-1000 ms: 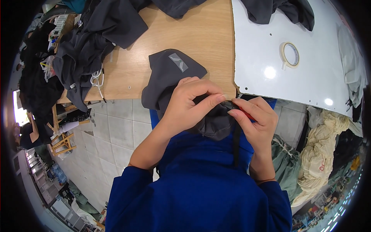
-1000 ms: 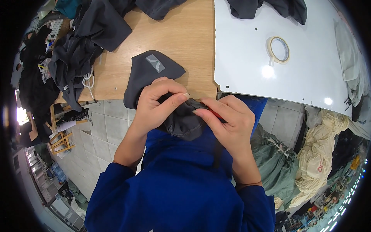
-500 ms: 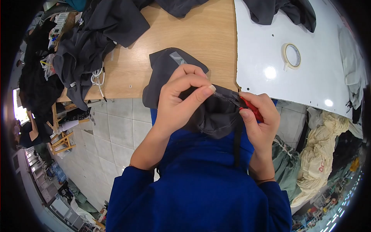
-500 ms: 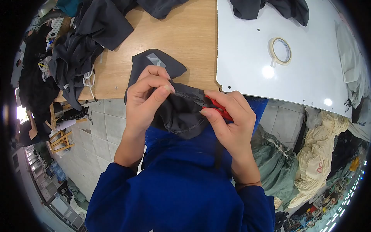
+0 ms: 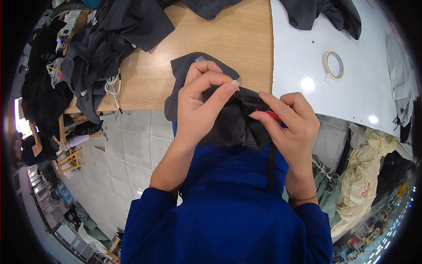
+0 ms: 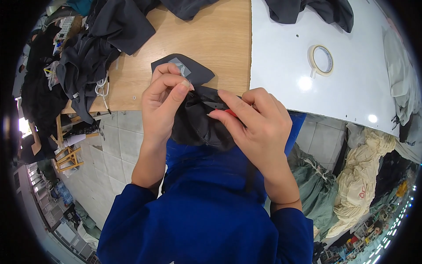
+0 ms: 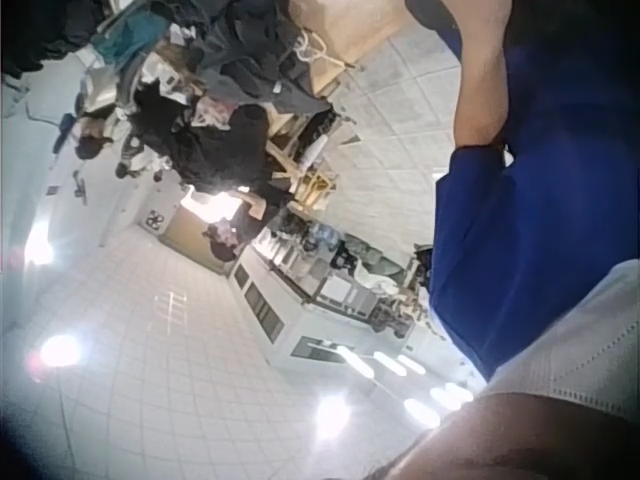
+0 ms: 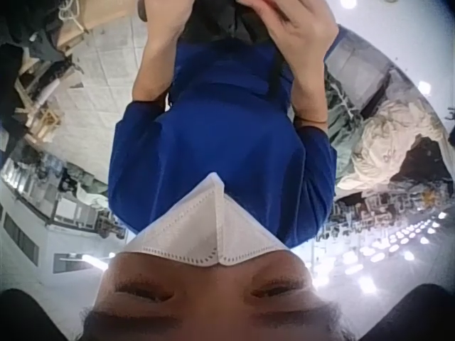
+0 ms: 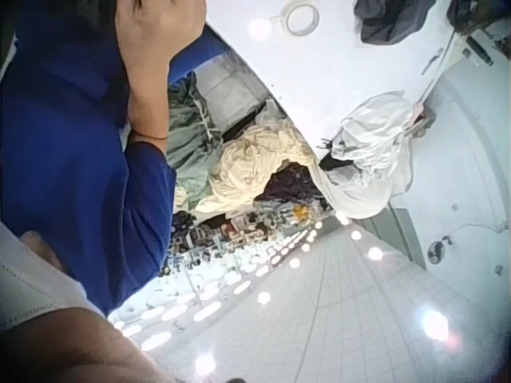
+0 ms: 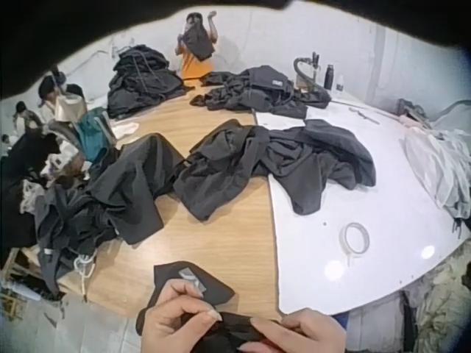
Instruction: Trimming loose threads from a grey garment using a small pair of snips.
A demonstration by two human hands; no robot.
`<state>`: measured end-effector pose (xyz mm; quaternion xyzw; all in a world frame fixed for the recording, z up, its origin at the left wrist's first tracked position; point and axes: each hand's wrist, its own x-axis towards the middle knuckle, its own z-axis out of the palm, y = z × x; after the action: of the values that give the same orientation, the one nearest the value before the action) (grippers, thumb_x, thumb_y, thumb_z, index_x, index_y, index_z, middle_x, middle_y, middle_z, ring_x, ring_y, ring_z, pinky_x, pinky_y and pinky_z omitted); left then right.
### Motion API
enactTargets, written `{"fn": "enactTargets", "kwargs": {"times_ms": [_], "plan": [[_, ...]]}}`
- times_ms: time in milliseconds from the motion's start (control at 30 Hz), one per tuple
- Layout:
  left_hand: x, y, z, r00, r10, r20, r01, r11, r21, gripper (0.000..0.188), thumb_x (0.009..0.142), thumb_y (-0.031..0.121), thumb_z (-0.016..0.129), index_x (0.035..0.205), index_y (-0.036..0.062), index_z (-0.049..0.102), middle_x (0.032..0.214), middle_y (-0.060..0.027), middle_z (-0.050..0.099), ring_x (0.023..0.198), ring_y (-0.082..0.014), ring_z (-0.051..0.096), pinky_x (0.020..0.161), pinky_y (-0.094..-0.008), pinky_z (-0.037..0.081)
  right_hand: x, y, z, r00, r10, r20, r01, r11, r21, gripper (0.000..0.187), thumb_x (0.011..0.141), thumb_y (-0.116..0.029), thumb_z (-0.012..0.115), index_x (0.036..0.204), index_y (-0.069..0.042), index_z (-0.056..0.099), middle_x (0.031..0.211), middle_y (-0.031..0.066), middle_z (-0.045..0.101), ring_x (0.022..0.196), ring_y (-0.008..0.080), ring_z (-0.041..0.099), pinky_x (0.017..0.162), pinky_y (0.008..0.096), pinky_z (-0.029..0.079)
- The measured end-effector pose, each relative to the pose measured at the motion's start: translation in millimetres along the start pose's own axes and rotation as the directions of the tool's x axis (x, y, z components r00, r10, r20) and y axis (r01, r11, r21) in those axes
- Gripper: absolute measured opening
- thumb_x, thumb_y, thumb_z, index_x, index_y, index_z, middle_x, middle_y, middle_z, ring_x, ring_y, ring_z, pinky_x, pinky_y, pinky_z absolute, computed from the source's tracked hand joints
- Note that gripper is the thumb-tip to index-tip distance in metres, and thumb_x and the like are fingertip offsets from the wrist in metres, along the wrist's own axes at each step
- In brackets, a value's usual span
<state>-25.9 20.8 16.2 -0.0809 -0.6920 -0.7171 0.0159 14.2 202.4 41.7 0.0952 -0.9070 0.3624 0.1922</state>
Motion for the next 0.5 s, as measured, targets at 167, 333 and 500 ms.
{"fn": "enactTargets", "kwargs": {"times_ms": [167,333,500], "plan": [[1.9,2.3,4.1,1.000,0.017,0.019,-0.017,1.000,-0.007,0.008,0.077,0.007,0.071,0.082,0.0031,0.067,0.096,-0.0042,0.049,0.088,-0.0115,0.048,0.079,-0.0232,0.039,5.9,-4.6,-2.9,0.999,-0.013,0.045,0.016,0.998,-0.055,0.033,0.059,-0.025,0.079,0.087,-0.011,0.072,0.064,-0.0005,0.048,0.052,0.0138,0.046,0.047,0.0263,0.036],[3.9,4.7,6.6,0.997,0.047,0.052,-0.050,0.998,0.046,0.007,0.076,0.007,0.071,0.082,0.0050,0.068,0.095,-0.0040,0.050,0.087,-0.0123,0.049,0.078,-0.0242,0.040,8.1,-5.9,-2.0,0.995,-0.085,0.055,0.089,0.993,-0.078,0.029,0.061,-0.025,0.078,0.085,-0.011,0.071,0.064,-0.0008,0.048,0.053,0.0137,0.047,0.047,0.0261,0.036],[6.5,10.5,-2.9,0.998,0.010,0.066,-0.006,0.998,-0.058,0.005,0.080,0.004,0.068,0.084,0.0030,0.066,0.085,-0.0022,0.057,0.077,-0.0083,0.052,0.071,-0.0208,0.042,5.6,-2.3,-5.6,0.996,0.013,0.092,-0.011,1.000,-0.017,0.024,0.064,-0.020,0.077,0.085,-0.010,0.071,0.065,0.0010,0.053,0.055,0.0153,0.049,0.049,0.0255,0.038]]}}
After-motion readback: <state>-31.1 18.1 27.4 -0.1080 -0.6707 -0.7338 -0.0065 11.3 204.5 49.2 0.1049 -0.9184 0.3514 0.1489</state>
